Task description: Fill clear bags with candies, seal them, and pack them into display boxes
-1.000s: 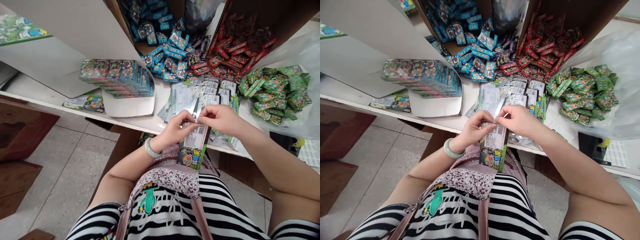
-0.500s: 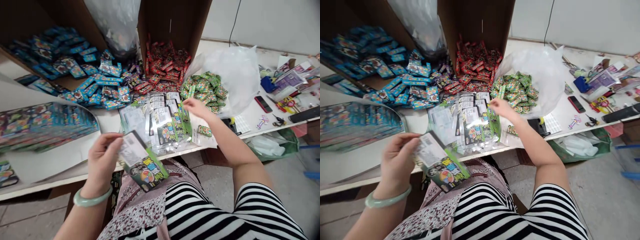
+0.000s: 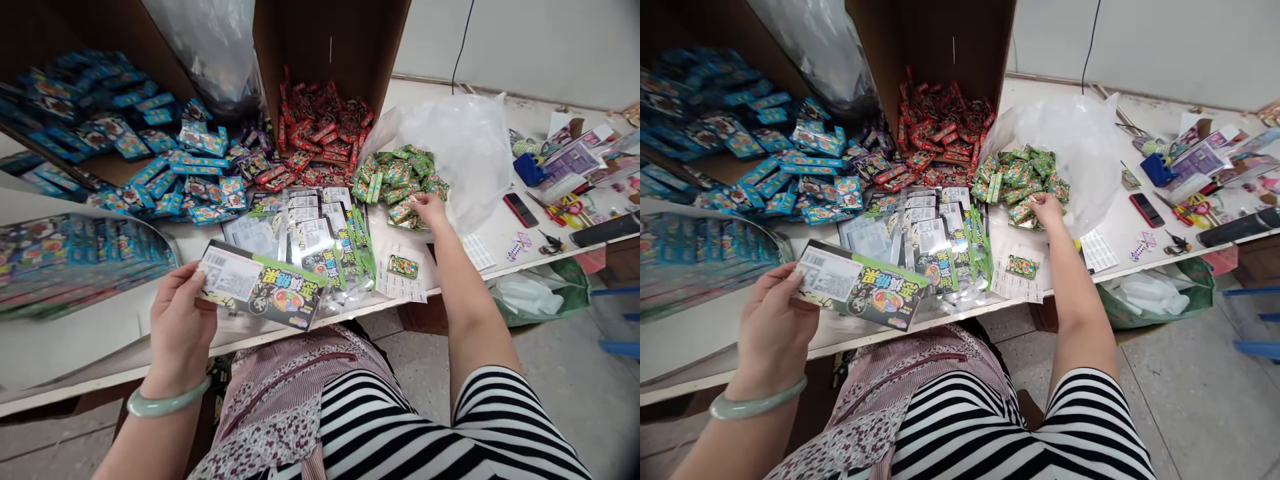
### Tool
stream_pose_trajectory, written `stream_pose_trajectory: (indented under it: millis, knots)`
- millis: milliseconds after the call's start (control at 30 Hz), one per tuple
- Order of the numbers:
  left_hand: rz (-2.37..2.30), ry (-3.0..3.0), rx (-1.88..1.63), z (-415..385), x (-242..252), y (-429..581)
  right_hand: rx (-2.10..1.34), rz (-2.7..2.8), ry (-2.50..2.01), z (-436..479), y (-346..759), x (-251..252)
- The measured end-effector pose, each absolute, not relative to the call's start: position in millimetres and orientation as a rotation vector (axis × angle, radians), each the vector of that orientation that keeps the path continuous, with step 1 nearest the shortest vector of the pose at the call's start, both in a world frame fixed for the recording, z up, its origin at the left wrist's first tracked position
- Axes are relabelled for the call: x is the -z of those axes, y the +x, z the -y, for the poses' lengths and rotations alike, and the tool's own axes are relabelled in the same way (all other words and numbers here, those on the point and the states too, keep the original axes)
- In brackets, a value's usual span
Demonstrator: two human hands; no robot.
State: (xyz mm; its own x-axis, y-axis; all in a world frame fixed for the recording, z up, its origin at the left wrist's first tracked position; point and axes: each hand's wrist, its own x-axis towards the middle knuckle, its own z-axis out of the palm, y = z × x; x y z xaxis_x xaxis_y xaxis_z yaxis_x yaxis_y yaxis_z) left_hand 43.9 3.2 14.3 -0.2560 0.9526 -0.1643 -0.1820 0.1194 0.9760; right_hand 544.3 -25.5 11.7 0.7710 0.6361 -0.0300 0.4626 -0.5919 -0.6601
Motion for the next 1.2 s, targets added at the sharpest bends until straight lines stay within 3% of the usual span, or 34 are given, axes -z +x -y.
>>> stream_pose_trajectory:
  millis: [267, 467, 633, 733, 833, 933, 1067, 1200]
  knots:
    - [-1.182, 0.843, -1.294, -7, 1, 40, -0.531, 0.799, -2.036, 61, 524, -48]
    - [-1.182, 0.989, -1.175, -5, 26, 26, -0.97, 0.877, -1.631, 48, 443, -48]
    - [-1.494, 1.586, -0.879, 7, 30, 8, -1.175, 0.766, -1.675, 37, 389, -36]
    - [-1.534, 1.988, -0.789, 8, 24, 1, -1.249, 0.975, -1.869, 53, 386, -34]
    - [-1.275, 2.264, -0.671, -4, 13, 3, -1.008, 1.399, -2.077, 69, 396, -42]
    - [-1.059, 2.415, -0.473, -26, 4, 14, -0.645, 1.854, -1.991, 62, 398, -51]
    - [-1.066, 2.4, -0.208, -51, 2, 28, -0.72, 2.462, -1.609, 25, 383, -45]
    - [-1.081, 2.412, -0.358, -48, -3, 25, -0.734, 2.578, -1.509, 9, 375, -40]
